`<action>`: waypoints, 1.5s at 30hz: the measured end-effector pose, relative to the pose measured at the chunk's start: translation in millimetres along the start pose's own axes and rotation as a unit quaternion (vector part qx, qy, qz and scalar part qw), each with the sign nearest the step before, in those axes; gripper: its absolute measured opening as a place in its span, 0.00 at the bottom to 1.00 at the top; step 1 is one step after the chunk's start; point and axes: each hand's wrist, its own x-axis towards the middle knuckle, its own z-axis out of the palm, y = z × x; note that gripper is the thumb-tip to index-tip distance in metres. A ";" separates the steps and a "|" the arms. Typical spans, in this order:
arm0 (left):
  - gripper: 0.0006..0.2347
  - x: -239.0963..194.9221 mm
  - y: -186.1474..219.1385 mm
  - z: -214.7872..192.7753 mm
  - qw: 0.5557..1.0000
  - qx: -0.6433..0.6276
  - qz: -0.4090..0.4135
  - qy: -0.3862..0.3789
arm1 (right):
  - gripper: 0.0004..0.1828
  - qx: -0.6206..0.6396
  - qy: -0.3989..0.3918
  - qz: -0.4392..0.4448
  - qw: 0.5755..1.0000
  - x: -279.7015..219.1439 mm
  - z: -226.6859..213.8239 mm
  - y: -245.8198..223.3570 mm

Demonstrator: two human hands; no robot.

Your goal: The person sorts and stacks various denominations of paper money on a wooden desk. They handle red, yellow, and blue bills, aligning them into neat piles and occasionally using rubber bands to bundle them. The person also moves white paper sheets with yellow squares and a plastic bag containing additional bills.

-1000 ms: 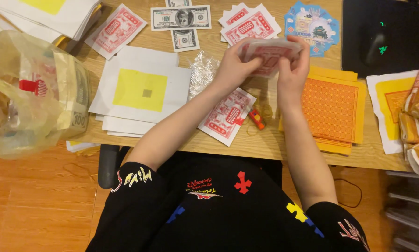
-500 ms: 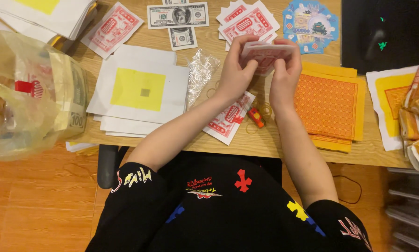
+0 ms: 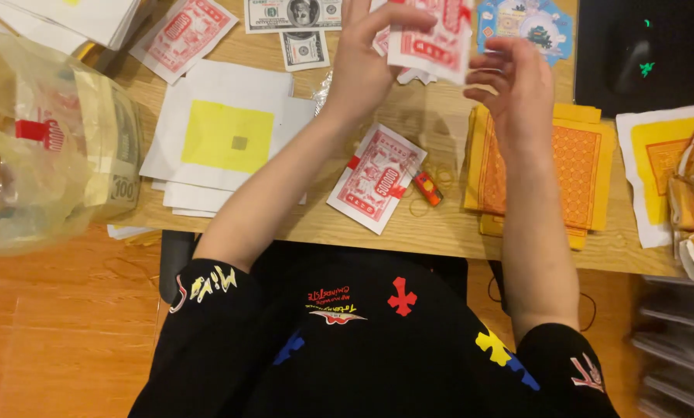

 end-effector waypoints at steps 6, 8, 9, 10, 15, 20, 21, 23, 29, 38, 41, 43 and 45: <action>0.12 19.2 -27.4 -1.8 0.996 -0.006 0.063 -0.067 | 0.16 0.147 -0.170 0.110 0.968 37.8 15.6 -4.6; 0.21 15.7 -42.3 0.7 0.983 -0.146 -0.010 -0.115 | 0.11 0.062 -0.130 0.083 0.986 44.6 18.9 1.0; 0.21 21.5 -51.6 2.0 0.982 -0.147 -0.014 -0.115 | 0.11 0.062 -0.129 0.087 0.986 51.9 19.6 10.0; 0.18 28.2 -60.7 4.3 0.964 -0.208 -0.155 -0.057 | 0.10 0.046 -0.130 0.081 0.987 59.4 19.4 18.4; 0.20 43.7 -85.7 7.4 0.958 -0.039 -0.281 -0.039 | 0.07 -0.035 -0.143 0.060 0.987 86.9 21.1 48.7; 0.09 47.7 -97.6 6.1 0.967 0.124 -0.211 -0.064 | 0.06 -0.122 -0.131 0.003 0.984 113.0 24.3 78.1; 0.09 45.9 -97.0 3.7 0.967 0.124 -0.213 -0.064 | 0.06 -0.122 -0.132 0.005 0.984 117.8 17.3 84.1; 0.05 42.4 -96.3 -1.7 0.970 0.234 -0.062 -0.040 | 0.28 -0.328 -0.077 -0.121 0.934 127.3 4.0 96.6; 0.10 -82.7 16.6 -53.3 0.911 0.303 0.094 -0.265 | 0.08 -0.363 -0.313 -0.106 0.871 31.1 -4.7 25.9; 0.03 -159.8 3.2 -53.5 0.875 0.394 0.170 -0.224 | 0.14 -0.394 -0.368 -0.168 0.825 -15.1 16.0 76.9; 0.15 -153.2 -3.1 -48.2 0.905 0.377 0.155 -0.123 | 0.12 -0.321 -0.414 -0.109 0.845 -32.3 25.2 34.2; 0.15 -131.3 18.0 -57.8 0.936 0.316 0.112 -0.102 | 0.09 -0.317 -0.394 -0.125 0.854 -31.9 22.4 22.7; 0.15 -121.0 22.1 -64.1 0.962 0.251 0.062 -0.083 | 0.07 -0.312 -0.378 -0.135 0.861 -29.9 19.4 19.5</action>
